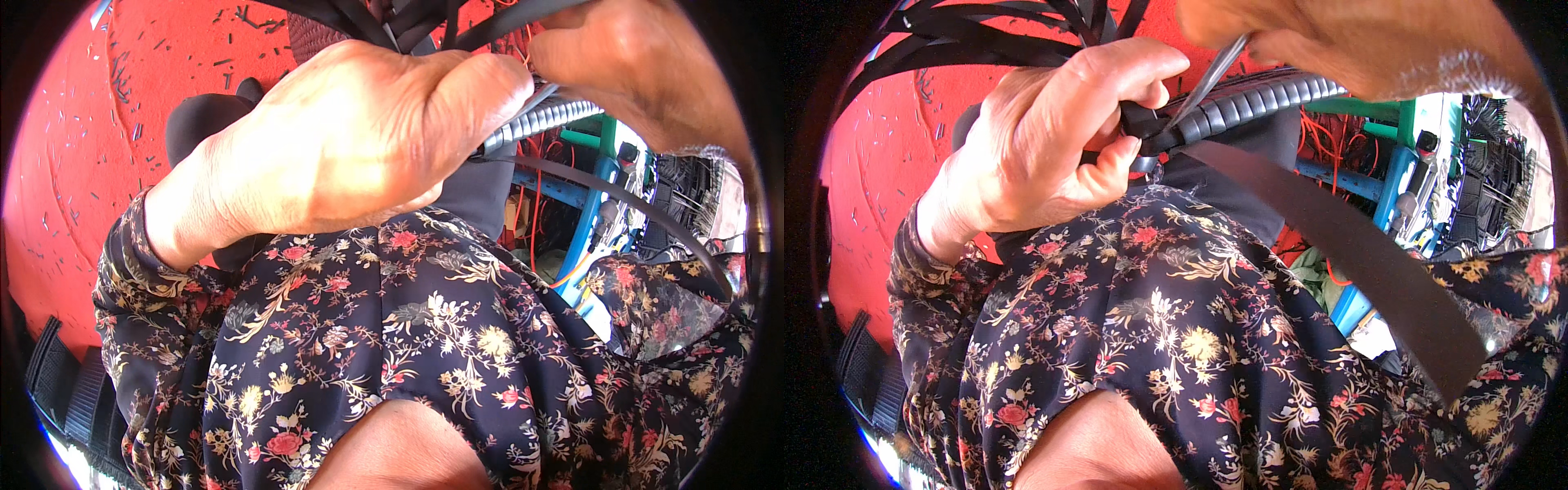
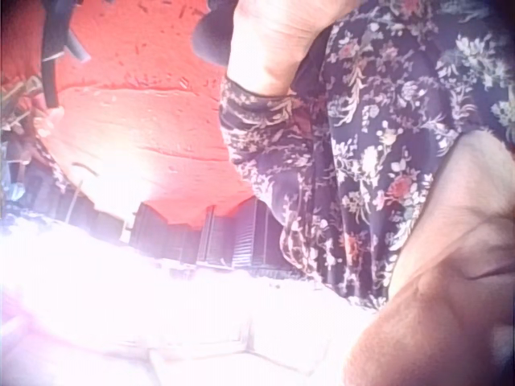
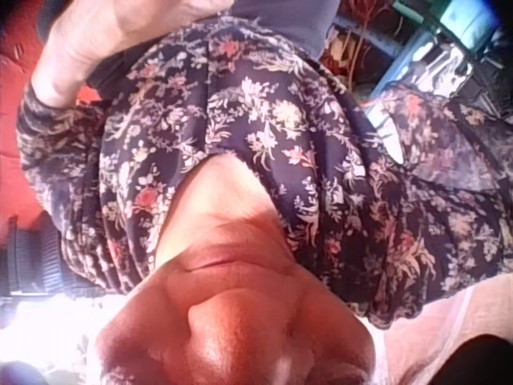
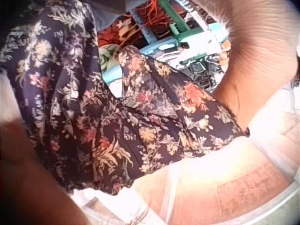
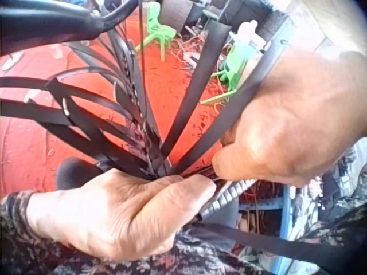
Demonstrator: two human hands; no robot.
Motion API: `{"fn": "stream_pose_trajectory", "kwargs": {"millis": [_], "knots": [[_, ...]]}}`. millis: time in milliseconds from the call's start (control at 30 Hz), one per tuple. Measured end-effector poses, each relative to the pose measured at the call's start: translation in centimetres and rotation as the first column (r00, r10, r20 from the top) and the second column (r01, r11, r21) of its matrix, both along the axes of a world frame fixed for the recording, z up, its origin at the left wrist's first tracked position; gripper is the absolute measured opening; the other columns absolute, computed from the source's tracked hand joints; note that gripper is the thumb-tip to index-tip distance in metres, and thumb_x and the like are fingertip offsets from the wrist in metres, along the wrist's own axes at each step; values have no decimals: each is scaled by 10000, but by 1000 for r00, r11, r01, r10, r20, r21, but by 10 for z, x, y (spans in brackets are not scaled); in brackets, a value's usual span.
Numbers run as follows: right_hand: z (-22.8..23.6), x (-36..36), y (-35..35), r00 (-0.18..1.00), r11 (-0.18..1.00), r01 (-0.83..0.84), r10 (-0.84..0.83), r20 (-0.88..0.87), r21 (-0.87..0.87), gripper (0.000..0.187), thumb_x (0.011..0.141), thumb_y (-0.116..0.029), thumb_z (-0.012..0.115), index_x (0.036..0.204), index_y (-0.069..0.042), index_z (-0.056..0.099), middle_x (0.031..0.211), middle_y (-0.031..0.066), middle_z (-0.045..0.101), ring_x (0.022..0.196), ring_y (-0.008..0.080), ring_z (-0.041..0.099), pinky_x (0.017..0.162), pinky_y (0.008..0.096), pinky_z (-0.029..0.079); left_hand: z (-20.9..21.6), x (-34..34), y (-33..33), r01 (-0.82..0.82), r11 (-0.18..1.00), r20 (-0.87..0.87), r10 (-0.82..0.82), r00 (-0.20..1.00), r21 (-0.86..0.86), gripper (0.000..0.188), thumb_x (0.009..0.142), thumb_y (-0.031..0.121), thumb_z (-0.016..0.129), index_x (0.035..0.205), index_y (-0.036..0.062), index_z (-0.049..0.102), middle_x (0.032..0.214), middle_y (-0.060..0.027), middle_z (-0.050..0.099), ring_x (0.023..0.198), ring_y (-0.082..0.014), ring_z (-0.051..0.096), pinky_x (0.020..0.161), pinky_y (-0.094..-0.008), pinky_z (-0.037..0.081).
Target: The person weaves black plastic straps around a chair frame by hand. They use a heat gun to bond the straps and pliers to pull the material tight and trim it.
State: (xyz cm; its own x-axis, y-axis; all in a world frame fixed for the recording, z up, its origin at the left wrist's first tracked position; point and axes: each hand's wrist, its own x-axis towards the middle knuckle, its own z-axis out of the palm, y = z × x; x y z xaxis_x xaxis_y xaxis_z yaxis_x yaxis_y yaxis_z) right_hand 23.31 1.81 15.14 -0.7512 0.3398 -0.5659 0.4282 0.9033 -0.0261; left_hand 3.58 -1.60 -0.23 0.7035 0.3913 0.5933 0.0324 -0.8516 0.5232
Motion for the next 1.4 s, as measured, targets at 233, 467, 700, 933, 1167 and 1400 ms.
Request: {"fn": "stream_pose_trajectory", "kwargs": {"millis": [233, 467, 700, 933, 1167, 1400], "knots": [[-3, -3, -15, 1000, 999, 8, -9, 21, 33, 199, 753, -121, 606, 930, -33, 629, 729, 112, 537, 685, 320, 577, 582, 416, 423, 2, -7, -4, 51, 996, -37, -49, 998, 74, 539, 716, -62, 699, 1225, -25, 528, 944, -101, 677, 715, -213, 694, 611, -295, 561], [-6, -1, -30, 999, 995, 33, -35, 16, 97, 205, 740, -130, 610, 919, -31, 622, 749, 107, 539, 688, 318, 575, 587, 415, 428, 5, -10, -13, 47, 953, -17, -44, 999, 300, 398, 773, 17, 675, 1140, -106, 584, 993, -158, 693, 729, -260, 698, 609, -328, 567], [-14, -9, -62, 998, 949, 59, -58, -13, 311, 213, 718, -129, 622, 907, -30, 611, 760, 99, 523, 683, 302, 562, 584, 401, 429, 2, -14, -12, -4, 970, -17, 8, 1000, 242, 338, 830, 10, 643, 1140, -103, 569, 994, -142, 687, 763, -248, 701, 646, -326, 571], [-43, -32, -92, 982, 798, 153, -191, 4, 583, 188, 737, -76, 626, 912, -22, 587, 710, 65, 427, 629, 212, 505, 566, 338, 404, -15, -30, 3, -101, 990, -66, 108, 992, 102, 453, 749, -60, 653, 1186, -36, 538, 1007, -150, 660, 825, -296, 687, 702, -359, 568], [-68, -36, -88, 960, 824, 157, -257, 112, 545, 254, 812, -99, 600, 1044, 3, 576, 722, 52, 482, 614, 198, 550, 591, 342, 440, -39, -21, 25, -147, 984, 24, 145, 989, 102, 448, 748, -55, 663, 1173, -24, 527, 963, -155, 667, 824, -331, 684, 675, -379, 573], [-41, -23, -49, 992, 967, 73, -44, -121, 242, 302, 717, 13, 684, 1009, 27, 607, 872, 93, 609, 717, 243, 599, 647, 324, 487, -53, -13, 39, -113, 983, 42, 108, 993, 147, 477, 794, -46, 639, 1238, -10, 469, 989, -165, 662, 800, -351, 674, 662, -405, 558]]}}
